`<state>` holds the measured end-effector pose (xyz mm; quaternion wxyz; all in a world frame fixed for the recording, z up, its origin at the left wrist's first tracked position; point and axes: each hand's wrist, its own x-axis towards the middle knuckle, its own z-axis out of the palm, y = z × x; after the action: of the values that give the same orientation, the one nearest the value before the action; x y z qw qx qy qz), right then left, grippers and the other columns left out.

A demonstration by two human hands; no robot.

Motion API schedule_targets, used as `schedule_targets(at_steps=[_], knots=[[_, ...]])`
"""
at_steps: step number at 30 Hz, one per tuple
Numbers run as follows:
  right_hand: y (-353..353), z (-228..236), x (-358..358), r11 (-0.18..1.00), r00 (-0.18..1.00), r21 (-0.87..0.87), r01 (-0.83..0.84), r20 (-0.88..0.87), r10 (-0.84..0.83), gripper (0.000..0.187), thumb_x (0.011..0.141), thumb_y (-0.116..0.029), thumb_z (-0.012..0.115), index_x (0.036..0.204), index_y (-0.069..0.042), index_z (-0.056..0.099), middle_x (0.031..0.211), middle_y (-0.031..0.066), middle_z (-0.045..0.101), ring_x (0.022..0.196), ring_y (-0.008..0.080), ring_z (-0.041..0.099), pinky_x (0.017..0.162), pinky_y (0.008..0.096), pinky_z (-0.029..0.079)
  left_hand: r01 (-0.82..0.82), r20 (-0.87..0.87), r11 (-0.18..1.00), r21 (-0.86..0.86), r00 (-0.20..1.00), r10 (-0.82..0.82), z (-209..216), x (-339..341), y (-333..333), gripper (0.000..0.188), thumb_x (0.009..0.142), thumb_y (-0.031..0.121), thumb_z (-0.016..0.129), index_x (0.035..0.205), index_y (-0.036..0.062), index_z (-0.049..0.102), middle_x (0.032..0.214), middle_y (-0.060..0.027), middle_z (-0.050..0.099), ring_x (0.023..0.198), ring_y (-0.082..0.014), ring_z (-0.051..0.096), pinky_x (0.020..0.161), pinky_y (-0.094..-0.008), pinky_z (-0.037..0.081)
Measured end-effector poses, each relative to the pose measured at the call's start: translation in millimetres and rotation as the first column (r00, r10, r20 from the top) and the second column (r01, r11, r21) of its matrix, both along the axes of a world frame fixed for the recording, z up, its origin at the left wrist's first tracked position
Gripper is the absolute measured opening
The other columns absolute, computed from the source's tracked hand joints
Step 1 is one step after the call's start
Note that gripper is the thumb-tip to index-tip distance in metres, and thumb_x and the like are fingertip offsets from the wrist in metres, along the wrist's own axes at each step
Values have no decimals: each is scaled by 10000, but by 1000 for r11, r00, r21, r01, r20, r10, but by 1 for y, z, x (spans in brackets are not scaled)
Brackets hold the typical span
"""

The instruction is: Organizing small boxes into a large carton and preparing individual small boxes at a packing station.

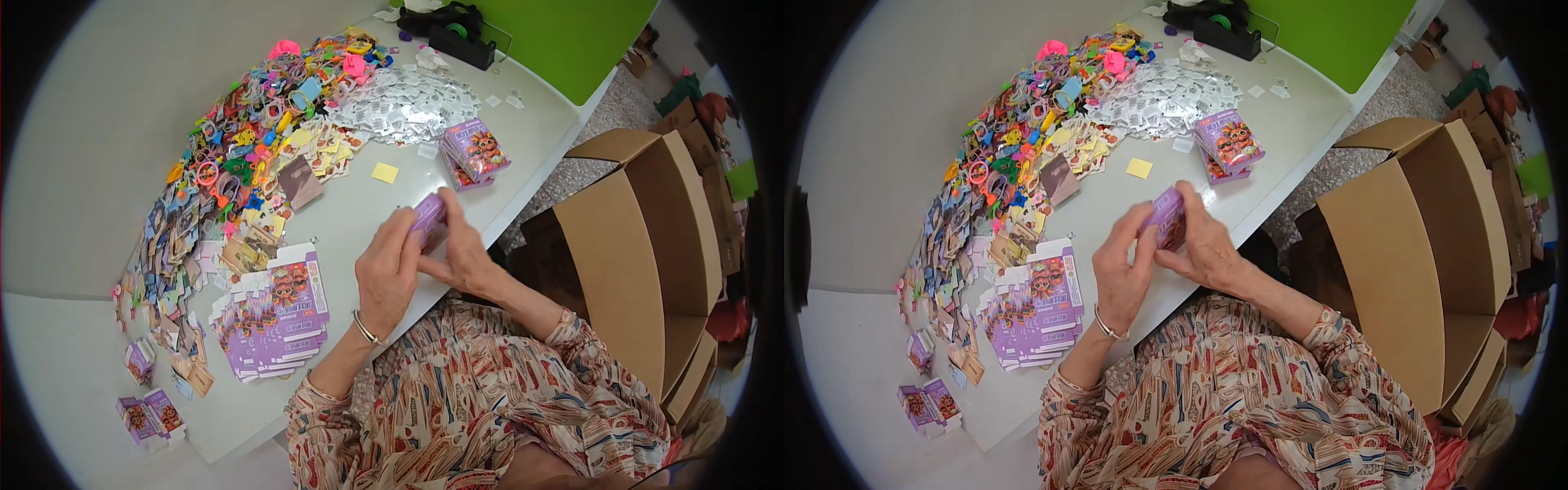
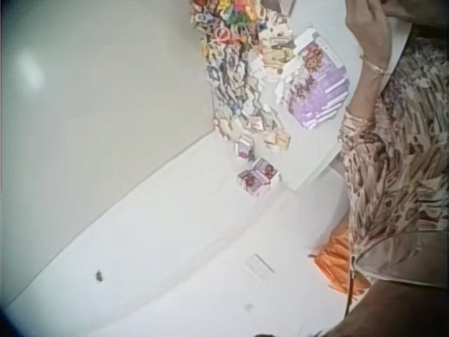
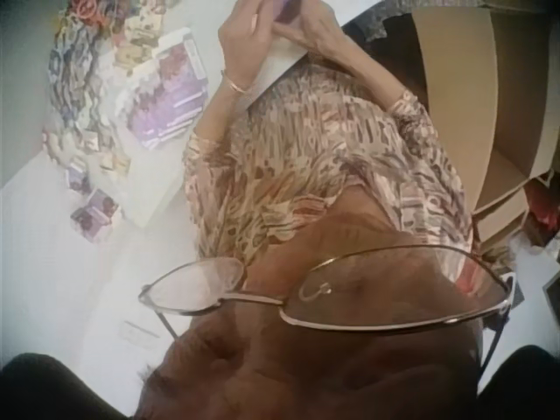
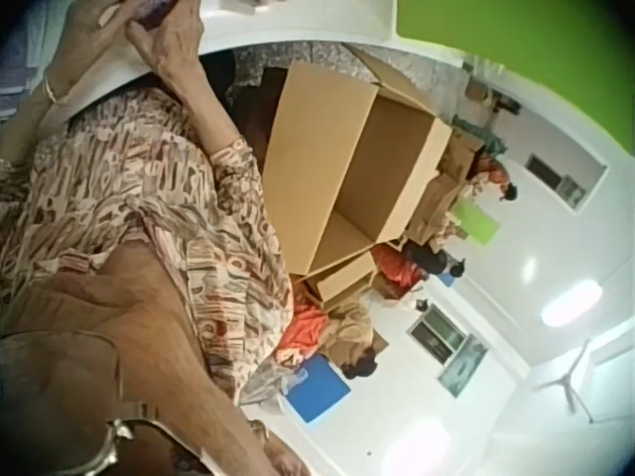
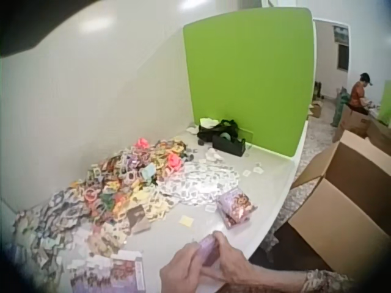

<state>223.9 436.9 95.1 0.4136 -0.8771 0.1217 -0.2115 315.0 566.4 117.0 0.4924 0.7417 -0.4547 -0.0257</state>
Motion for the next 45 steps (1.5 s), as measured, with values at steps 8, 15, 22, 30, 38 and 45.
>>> schedule_targets(at_steps=[8,15,22,30,38,45], knots=[[-102,68,22,842,910,-395,368,-36,-414,823,708,-446,748,1274,39,400,941,245,628,940,368,631,821,425,492,-67,-550,961,-269,830,-97,5,15,-82,569,899,200,636,1350,-31,378,1233,-186,541,990,-224,608,835,-322,508],[-146,35,37,950,913,-152,273,-270,-305,778,709,-538,704,1193,38,508,969,252,642,923,369,636,824,416,492,41,-754,966,-254,617,-225,-49,15,-146,426,923,233,567,1229,-40,453,1093,-142,611,958,-179,599,825,-307,486],[-167,20,55,890,883,-214,402,-165,-439,787,721,-595,658,1123,68,519,968,284,630,928,393,636,808,441,495,-58,-686,995,-86,728,-16,-32,5,-192,315,960,194,433,1135,-65,471,1066,-212,597,1024,-305,593,870,-385,459],[-158,31,39,783,850,-405,471,-28,-526,910,792,-554,658,1368,64,320,1340,296,443,1221,437,462,992,460,403,-115,-103,989,96,987,125,-7,117,-78,697,789,409,714,1279,-35,497,1237,-216,562,1196,-309,506,1040,-364,372],[-52,43,31,871,932,-398,287,324,-159,760,775,-270,762,1349,31,366,1348,263,425,1245,397,422,1021,451,382,-341,384,694,634,918,101,-2,210,59,817,706,427,781,1321,-10,468,1299,-233,511,1210,-360,494,1017,-407,395],[5,-23,9,958,987,-262,-114,83,140,652,755,-253,774,1231,58,454,1302,253,445,1189,403,452,999,441,411,-115,289,550,827,927,-241,44,162,103,800,674,513,775,1262,29,530,1244,-199,530,1197,-369,469,1020,-417,370]])
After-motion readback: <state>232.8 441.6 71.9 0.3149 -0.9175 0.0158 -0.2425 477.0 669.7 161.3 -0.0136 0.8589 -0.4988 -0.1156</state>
